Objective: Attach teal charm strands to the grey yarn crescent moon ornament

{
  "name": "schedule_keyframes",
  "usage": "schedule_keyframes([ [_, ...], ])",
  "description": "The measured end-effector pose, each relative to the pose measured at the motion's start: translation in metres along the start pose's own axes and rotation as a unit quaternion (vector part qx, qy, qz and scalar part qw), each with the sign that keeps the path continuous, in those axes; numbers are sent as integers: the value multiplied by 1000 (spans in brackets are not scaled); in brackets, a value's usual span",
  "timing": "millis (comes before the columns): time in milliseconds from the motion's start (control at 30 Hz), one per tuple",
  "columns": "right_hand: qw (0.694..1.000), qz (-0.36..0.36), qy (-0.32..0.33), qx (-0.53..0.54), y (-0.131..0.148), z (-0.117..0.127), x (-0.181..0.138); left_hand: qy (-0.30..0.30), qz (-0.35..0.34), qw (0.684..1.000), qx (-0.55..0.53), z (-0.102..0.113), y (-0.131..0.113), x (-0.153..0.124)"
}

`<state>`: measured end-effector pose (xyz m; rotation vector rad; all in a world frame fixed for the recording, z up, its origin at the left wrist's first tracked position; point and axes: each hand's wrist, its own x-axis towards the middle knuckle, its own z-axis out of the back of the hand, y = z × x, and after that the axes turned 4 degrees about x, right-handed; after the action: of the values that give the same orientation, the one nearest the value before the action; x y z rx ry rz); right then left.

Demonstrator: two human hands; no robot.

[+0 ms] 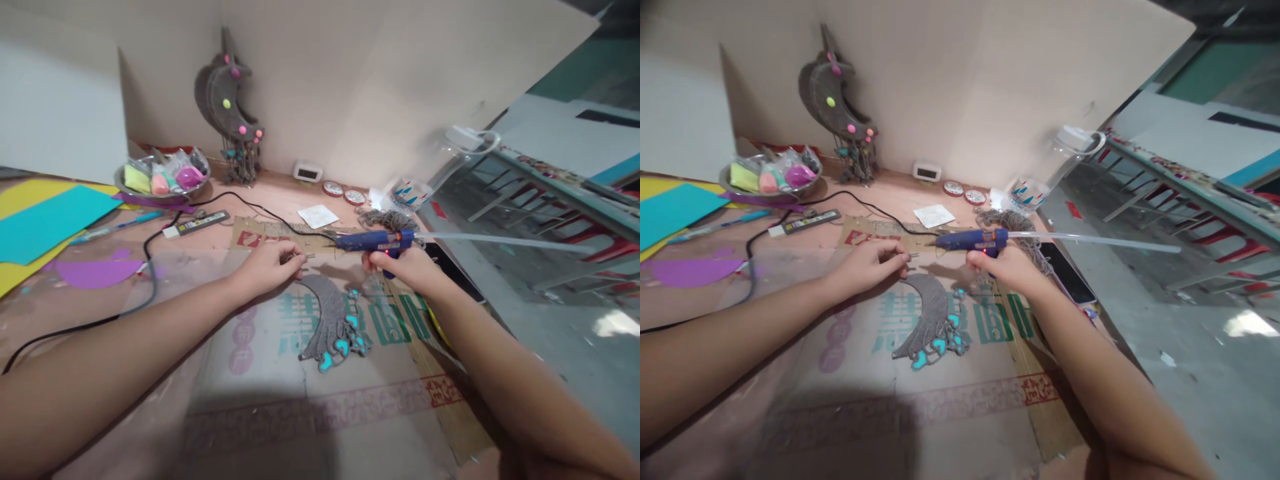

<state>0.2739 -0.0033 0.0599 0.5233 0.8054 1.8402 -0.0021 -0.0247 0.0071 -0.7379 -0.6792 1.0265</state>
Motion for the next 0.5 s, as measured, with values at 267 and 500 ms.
schedule_keyframes([
  [267, 996, -16, 83, 2, -7, -25, -15, 10, 12, 1000, 9, 1, -2, 0],
  [500, 997, -32, 25, -64, -6, -35, -16, 10, 27, 1000, 2, 0, 0, 2],
])
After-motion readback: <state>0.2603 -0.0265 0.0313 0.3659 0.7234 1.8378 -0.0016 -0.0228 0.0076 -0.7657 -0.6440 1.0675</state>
